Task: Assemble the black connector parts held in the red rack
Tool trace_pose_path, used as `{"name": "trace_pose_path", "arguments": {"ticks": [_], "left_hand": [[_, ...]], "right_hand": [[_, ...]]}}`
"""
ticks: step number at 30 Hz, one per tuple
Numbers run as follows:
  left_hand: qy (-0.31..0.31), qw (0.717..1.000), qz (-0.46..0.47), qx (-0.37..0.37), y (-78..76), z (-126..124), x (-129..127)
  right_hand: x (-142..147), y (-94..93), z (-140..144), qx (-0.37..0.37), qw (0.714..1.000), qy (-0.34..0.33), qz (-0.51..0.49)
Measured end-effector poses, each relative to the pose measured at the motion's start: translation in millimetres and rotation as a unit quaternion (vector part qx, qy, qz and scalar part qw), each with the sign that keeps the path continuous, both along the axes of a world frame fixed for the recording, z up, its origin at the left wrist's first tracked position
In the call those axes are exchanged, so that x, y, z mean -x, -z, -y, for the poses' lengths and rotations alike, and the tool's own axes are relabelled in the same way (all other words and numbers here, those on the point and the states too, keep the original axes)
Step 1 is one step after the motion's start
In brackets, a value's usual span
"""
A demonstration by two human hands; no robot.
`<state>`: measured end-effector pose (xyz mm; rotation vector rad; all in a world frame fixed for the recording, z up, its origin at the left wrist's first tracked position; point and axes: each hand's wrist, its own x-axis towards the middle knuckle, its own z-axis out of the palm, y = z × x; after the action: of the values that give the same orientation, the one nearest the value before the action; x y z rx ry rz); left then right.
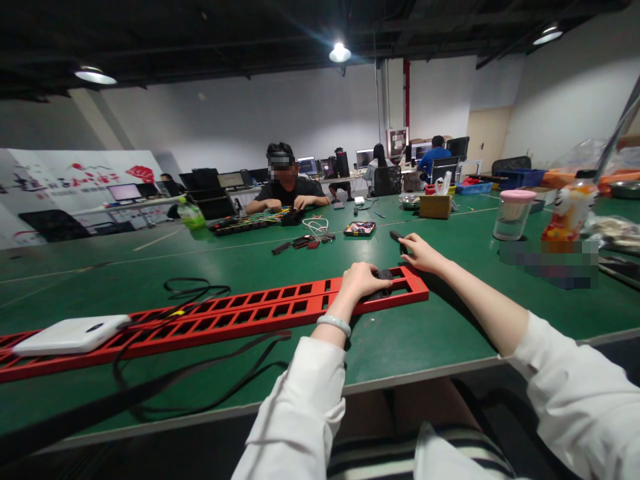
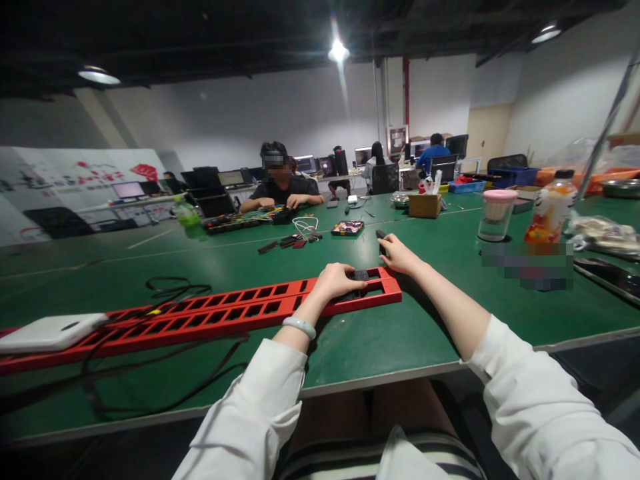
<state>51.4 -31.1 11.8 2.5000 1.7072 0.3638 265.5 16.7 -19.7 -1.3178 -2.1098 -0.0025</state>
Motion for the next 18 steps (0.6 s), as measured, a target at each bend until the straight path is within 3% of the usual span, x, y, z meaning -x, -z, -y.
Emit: {"name": "trace_pose_path", "arguments": {"ticks": [6,10,18], "left_hand": [[-0.016,0.999,0.014,-0.026,5.5,-8.9,1.6],[-0.037,0.998,0.012,-0.057,6.8,-11.1,2.4],[0.011,0.999,-0.02,-0.04,5.0,-10.9,6.9]], "right_hand": [[22.6,-11.9,19.5,0.052,0.994,-0.072,-0.061],[34.0,-17.6,31.0,0.076,0.991,-0.105,-0.036],[34.6,-20.1,37.7,0.079,0.99,-0.115,-0.024]]}}
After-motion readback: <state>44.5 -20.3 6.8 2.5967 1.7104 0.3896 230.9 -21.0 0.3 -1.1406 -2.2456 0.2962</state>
